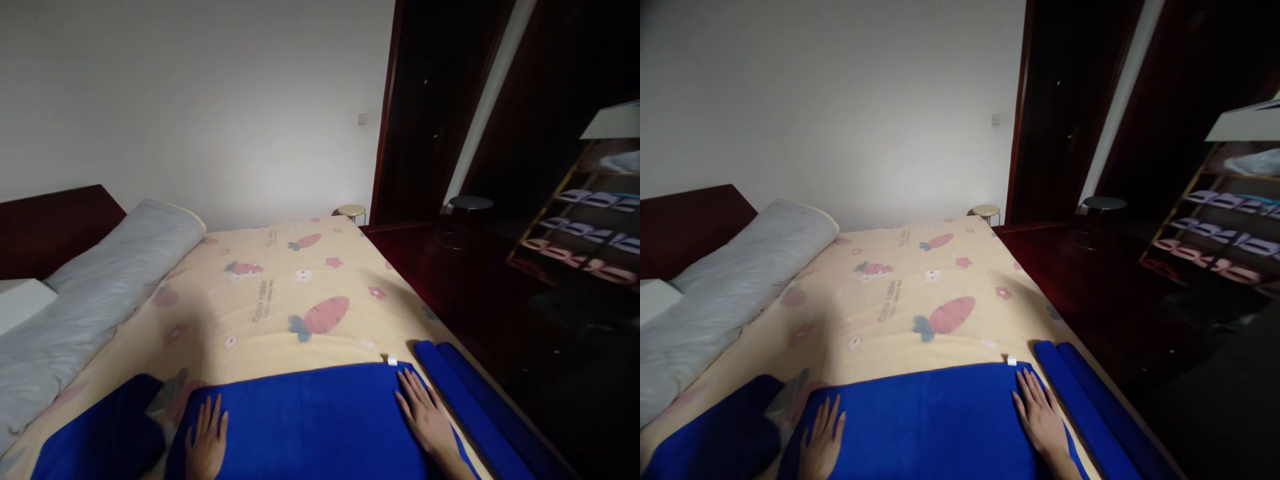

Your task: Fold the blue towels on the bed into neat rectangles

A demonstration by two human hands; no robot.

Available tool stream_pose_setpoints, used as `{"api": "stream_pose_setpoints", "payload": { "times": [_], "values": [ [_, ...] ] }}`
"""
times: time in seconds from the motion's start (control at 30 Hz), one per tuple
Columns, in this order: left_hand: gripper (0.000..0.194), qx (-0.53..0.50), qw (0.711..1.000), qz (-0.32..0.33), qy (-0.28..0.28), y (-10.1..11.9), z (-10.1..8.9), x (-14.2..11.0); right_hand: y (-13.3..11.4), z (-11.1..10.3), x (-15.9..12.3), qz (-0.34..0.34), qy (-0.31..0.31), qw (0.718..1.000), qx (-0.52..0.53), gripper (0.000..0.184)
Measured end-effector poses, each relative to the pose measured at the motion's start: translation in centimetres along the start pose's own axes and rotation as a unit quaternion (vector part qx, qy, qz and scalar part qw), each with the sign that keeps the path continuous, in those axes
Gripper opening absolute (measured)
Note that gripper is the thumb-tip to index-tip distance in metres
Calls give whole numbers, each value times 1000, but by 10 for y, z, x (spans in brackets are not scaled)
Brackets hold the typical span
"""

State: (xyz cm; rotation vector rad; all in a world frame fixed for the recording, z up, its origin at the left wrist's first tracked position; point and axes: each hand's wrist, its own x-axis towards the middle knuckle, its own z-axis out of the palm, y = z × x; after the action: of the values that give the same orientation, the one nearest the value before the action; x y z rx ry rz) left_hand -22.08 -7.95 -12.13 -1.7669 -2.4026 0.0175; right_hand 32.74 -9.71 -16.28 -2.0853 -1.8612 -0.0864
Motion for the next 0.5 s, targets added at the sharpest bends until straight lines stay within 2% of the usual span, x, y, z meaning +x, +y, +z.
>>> {"api": "stream_pose_setpoints", "payload": {
  "times": [0.03,0.1,0.13,0.2,0.27,0.33,0.37,0.4,0.43,0.5],
  "values": [
    [53,4,1000,-1,2,-10,-1,0,3,0,-2,2,19,1000,-4,74],
    [52,0,999,33,27,-5,-4,-13,-18,2,-9,5,56,998,-1,74],
    [52,-10,997,63,45,9,-5,-24,-42,4,-15,1,70,998,6,71],
    [52,-46,986,142,68,52,-1,-54,-102,9,-32,-42,69,996,35,60],
    [53,-88,969,223,59,99,10,-85,-162,16,-52,-121,31,989,73,54],
    [53,-121,954,271,34,127,24,-109,-199,21,-71,-195,-9,976,99,51],
    [52,-130,953,272,23,130,30,-117,-204,22,-78,-208,-22,972,104,50],
    [51,-132,958,255,16,124,34,-121,-198,21,-84,-202,-27,974,103,50],
    [51,-129,966,222,16,108,37,-123,-183,19,-90,-177,-24,979,96,51],
    [51,-119,984,126,34,56,39,-120,-131,10,-100,-100,3,992,71,55]
  ]
}}
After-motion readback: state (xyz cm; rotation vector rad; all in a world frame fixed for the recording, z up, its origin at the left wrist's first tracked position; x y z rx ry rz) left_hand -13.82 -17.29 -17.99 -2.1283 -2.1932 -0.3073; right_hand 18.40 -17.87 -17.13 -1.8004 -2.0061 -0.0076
